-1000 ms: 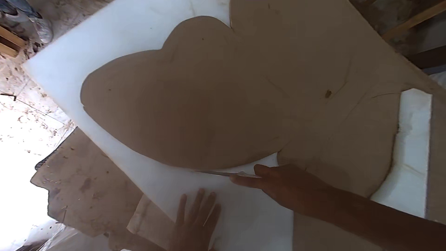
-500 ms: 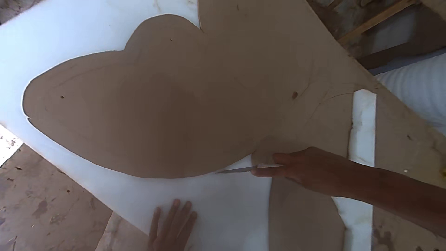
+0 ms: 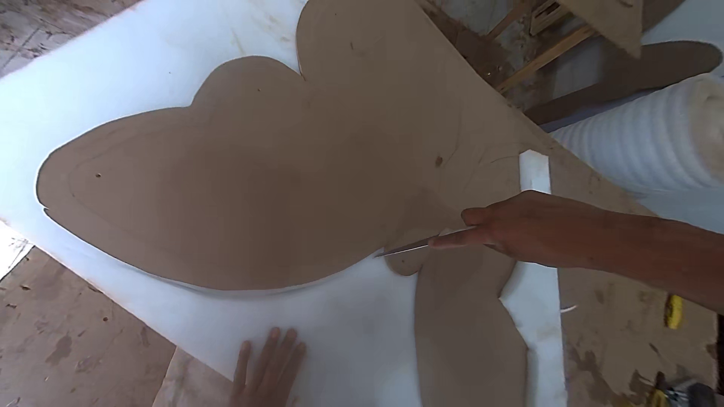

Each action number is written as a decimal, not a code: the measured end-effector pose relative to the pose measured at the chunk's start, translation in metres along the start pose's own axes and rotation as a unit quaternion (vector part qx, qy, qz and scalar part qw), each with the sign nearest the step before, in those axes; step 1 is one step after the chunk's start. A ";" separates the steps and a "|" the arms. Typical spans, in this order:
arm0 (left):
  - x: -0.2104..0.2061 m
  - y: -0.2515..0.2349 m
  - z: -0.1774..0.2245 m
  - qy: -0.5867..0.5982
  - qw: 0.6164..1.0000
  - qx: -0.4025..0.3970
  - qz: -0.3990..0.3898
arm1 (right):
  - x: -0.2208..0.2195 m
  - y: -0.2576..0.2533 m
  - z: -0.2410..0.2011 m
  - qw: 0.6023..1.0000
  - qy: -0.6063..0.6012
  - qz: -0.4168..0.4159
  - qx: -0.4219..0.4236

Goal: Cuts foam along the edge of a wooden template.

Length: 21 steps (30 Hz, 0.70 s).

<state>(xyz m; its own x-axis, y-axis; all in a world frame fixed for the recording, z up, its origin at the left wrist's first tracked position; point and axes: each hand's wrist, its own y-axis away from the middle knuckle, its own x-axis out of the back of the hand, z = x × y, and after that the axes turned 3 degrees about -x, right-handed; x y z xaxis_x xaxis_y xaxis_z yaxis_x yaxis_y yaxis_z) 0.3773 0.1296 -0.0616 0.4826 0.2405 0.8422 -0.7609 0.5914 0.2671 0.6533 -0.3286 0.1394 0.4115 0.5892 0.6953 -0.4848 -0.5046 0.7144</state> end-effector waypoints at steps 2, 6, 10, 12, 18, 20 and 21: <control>0.011 -0.007 0.001 0.007 1.000 0.013 0.004 | 0.013 0.017 -0.014 0.999 0.005 -0.016 -0.039; 0.035 -0.056 0.030 0.071 0.994 -0.005 0.087 | -0.012 0.085 -0.070 0.971 -0.145 0.036 -0.188; 0.010 -0.130 0.084 0.091 0.990 -0.091 0.054 | -0.096 0.097 -0.181 0.828 -0.454 0.092 -0.317; -0.015 -0.150 0.092 0.047 0.995 -0.090 0.022 | -0.130 0.081 -0.233 0.767 -0.527 0.139 -0.340; -0.023 -0.153 0.096 -0.041 0.996 -0.079 0.019 | -0.173 0.045 -0.289 0.704 -0.582 0.183 -0.365; -0.022 -0.154 0.097 -0.059 0.995 -0.074 0.021 | -0.174 0.045 -0.287 0.714 -0.570 0.188 -0.361; -0.023 -0.154 0.098 -0.064 0.995 -0.075 0.026 | -0.174 0.045 -0.287 0.720 -0.563 0.186 -0.361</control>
<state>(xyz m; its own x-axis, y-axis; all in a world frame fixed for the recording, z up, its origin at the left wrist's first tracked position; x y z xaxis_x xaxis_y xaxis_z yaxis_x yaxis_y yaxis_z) 0.4408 -0.0426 -0.0768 0.3776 0.1793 0.9084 -0.7058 0.6907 0.1571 0.3384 -0.2727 0.0283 0.3175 -0.5913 0.7413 -0.8308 0.2034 0.5180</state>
